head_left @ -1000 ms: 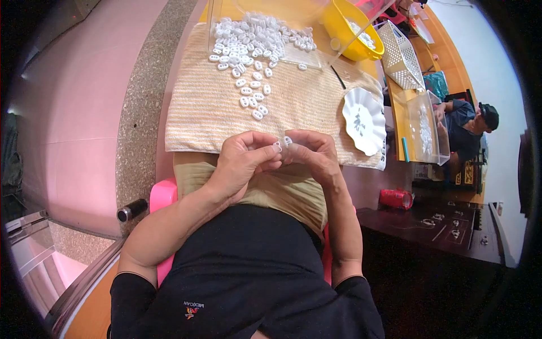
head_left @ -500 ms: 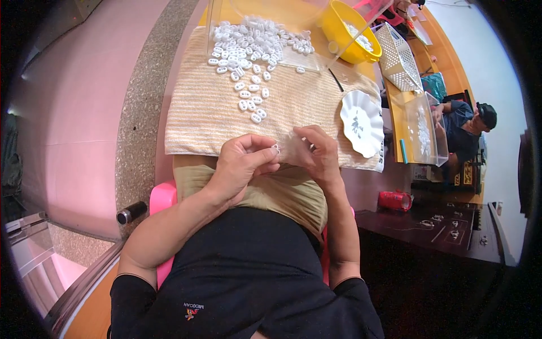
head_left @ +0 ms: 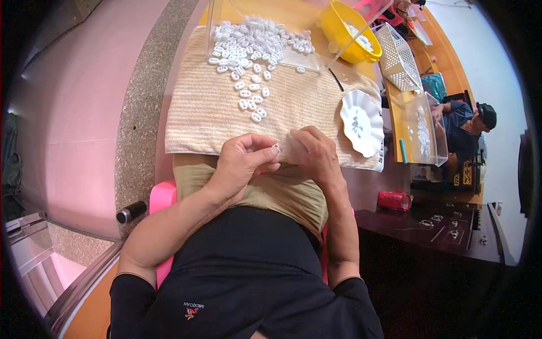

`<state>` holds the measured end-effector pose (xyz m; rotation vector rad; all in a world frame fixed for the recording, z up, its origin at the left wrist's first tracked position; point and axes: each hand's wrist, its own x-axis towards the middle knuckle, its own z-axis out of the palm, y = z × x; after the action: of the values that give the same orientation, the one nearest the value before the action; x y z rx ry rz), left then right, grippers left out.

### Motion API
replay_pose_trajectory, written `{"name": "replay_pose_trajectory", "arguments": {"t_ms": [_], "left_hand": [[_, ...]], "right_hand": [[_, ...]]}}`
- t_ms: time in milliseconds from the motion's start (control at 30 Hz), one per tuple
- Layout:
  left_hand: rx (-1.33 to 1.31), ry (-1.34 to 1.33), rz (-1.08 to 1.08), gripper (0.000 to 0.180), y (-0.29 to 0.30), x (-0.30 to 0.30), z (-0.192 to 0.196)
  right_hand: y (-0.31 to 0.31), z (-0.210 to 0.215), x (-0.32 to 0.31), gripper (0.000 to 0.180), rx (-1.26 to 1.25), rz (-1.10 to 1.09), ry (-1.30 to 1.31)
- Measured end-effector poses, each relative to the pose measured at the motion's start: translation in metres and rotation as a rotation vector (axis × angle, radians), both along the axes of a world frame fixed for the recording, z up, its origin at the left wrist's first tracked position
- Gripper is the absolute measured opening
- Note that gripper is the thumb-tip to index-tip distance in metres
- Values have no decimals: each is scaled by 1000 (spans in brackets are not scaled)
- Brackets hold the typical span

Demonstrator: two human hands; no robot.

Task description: Inspecting and sorting white plastic cord locks at a workstation.

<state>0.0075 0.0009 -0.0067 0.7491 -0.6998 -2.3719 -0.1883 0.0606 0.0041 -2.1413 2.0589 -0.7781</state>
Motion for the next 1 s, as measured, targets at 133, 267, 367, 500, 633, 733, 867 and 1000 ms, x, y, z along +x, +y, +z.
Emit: {"name": "replay_pose_trajectory", "arguments": {"t_ms": [133,267,367,500,633,733,867,1000], "left_hand": [[-3,-6,-8,15,0,1,1],[-8,-11,-9,15,0,0,0],[-10,-13,-13,15,0,0,-1],[-5,-17,-16,16,1,0,0],[-1,3,-13,16,1,0,-3],[20,2,5,14,1,0,0],[15,-6,4,14,0,0,4],[9,1,-3,14,0,1,5]], "right_hand": [[-1,17,4,28,80,74,15],[-3,17,1,26,154,105,49],[-3,15,0,26,196,47,-11],[2,9,-9,24,168,75,-260],[6,9,-6,26,298,130,-841],[6,10,-2,27,355,108,-975],[6,12,0,27,392,114,-1038],[7,10,1,28,400,112,-1061]]}}
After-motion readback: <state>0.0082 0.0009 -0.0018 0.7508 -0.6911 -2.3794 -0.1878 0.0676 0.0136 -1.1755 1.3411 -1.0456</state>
